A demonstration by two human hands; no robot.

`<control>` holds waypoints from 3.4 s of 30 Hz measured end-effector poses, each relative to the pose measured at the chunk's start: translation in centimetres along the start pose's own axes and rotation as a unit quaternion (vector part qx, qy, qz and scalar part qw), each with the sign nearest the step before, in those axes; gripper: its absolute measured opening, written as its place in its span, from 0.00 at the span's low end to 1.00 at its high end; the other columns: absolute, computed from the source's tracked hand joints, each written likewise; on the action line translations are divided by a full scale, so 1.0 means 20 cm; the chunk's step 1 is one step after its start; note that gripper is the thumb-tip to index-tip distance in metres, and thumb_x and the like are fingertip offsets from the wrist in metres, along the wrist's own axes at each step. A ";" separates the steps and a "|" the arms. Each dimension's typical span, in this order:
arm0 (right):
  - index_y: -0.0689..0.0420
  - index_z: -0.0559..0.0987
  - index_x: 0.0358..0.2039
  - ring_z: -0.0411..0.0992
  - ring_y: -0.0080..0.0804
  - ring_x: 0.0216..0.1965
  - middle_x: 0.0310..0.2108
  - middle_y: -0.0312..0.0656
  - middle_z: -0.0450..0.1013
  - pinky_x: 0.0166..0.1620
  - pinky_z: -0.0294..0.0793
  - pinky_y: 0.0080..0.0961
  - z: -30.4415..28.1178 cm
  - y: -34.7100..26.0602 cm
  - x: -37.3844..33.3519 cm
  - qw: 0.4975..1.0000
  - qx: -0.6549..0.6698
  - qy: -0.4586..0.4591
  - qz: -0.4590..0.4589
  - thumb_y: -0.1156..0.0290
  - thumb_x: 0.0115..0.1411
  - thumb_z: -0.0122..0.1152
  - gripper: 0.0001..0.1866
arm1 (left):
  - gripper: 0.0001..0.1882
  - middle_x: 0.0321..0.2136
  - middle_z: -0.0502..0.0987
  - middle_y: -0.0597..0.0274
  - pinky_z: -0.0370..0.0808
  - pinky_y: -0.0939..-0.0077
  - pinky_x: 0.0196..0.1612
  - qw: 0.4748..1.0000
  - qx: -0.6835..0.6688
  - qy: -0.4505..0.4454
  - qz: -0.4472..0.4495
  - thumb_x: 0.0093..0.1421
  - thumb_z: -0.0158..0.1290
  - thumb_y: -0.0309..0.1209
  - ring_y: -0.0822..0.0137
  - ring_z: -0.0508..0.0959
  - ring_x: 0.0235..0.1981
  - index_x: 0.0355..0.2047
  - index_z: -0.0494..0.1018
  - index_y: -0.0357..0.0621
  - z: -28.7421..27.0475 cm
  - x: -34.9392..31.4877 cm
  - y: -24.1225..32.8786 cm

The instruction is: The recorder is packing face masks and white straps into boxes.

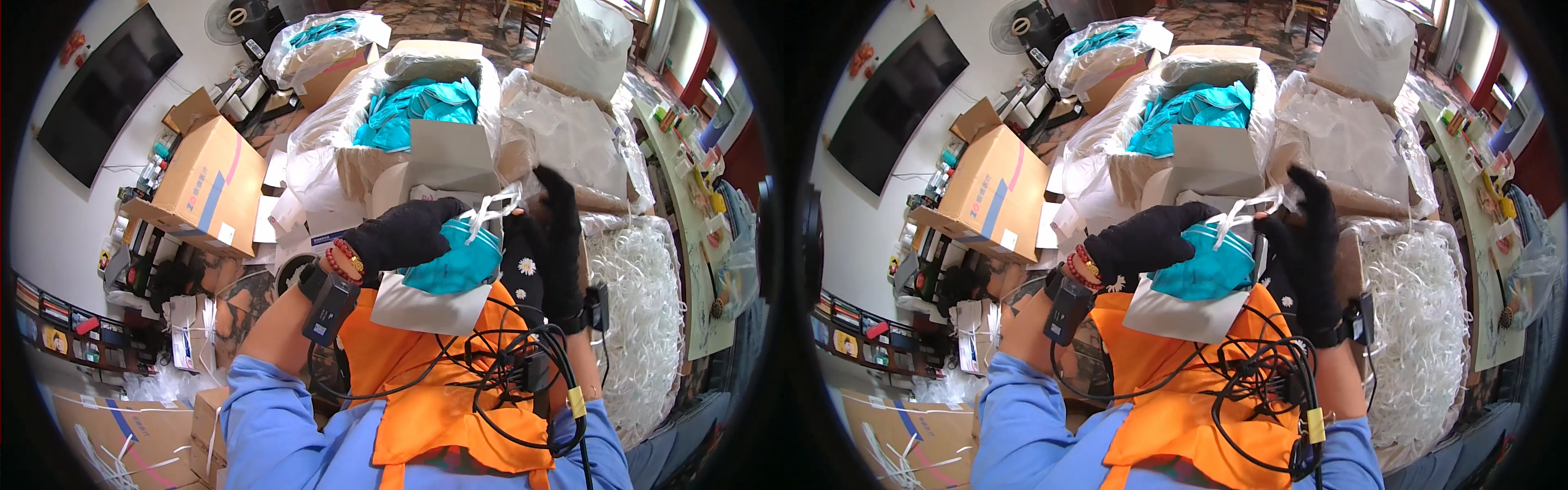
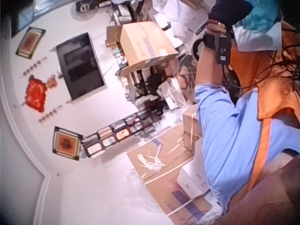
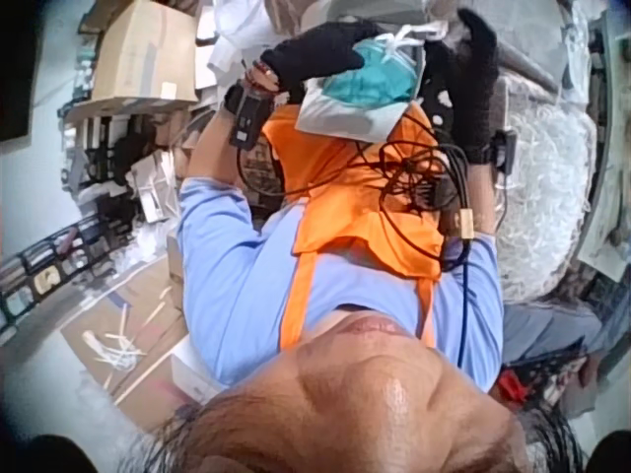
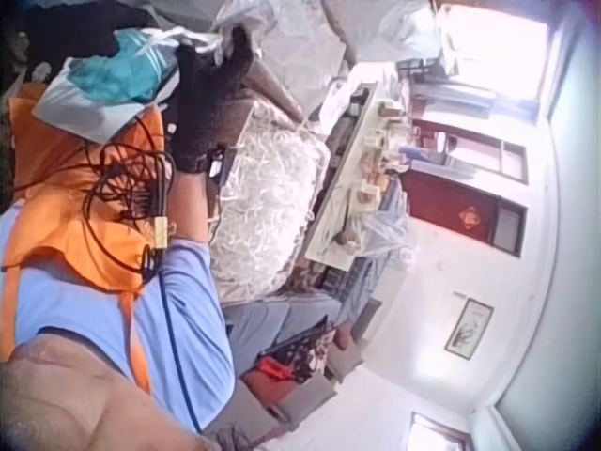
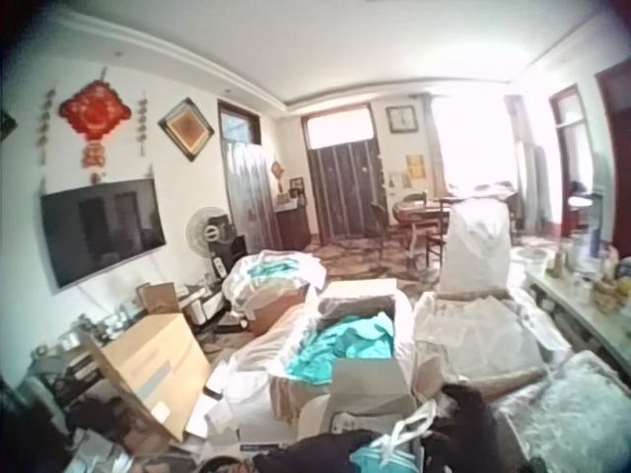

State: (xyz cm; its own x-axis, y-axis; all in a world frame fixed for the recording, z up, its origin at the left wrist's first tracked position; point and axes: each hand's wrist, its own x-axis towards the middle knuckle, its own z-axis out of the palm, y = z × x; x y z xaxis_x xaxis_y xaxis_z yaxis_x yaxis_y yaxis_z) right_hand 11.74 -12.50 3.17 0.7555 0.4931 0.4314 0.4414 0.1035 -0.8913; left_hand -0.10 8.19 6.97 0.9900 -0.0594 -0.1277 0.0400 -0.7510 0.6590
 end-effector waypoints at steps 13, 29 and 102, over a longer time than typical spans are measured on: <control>0.48 0.73 0.53 0.76 0.52 0.34 0.31 0.53 0.76 0.37 0.75 0.37 0.04 0.02 -0.12 0.937 -0.189 -0.294 -0.026 0.61 0.57 0.63 0.23 | 0.15 0.29 0.79 0.49 0.76 0.56 0.36 0.976 0.111 0.184 -0.027 0.51 0.51 0.26 0.48 0.80 0.31 0.42 0.73 0.47 0.07 -0.05 -0.08; 0.58 0.79 0.44 0.72 0.48 0.48 0.47 0.47 0.74 0.46 0.73 0.32 -0.01 -0.03 -0.08 0.928 -0.287 -0.171 -0.166 0.66 0.47 0.72 0.23 | 0.03 0.25 0.78 0.53 0.75 0.63 0.29 0.910 0.191 0.359 0.078 0.51 0.54 0.26 0.51 0.79 0.26 0.28 0.75 0.45 0.11 -0.01 -0.12; 0.60 0.76 0.49 0.74 0.22 0.38 0.37 0.38 0.78 0.44 0.74 0.24 0.17 -0.04 -0.04 0.935 0.100 -0.254 0.227 0.68 0.56 0.67 0.20 | 0.10 0.36 0.77 0.52 0.75 0.66 0.40 0.947 -0.153 0.210 0.186 0.63 0.48 0.31 0.58 0.79 0.37 0.41 0.74 0.41 0.04 0.22 -0.33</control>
State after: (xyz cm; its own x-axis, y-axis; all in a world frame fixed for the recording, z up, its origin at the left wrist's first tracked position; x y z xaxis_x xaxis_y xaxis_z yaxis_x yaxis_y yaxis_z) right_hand 9.24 -10.08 3.05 0.4927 0.8671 -0.0740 -0.0054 -0.0820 -0.9966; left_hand 3.79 12.39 1.39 0.9070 0.0323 0.4199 -0.3493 -0.4994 0.7928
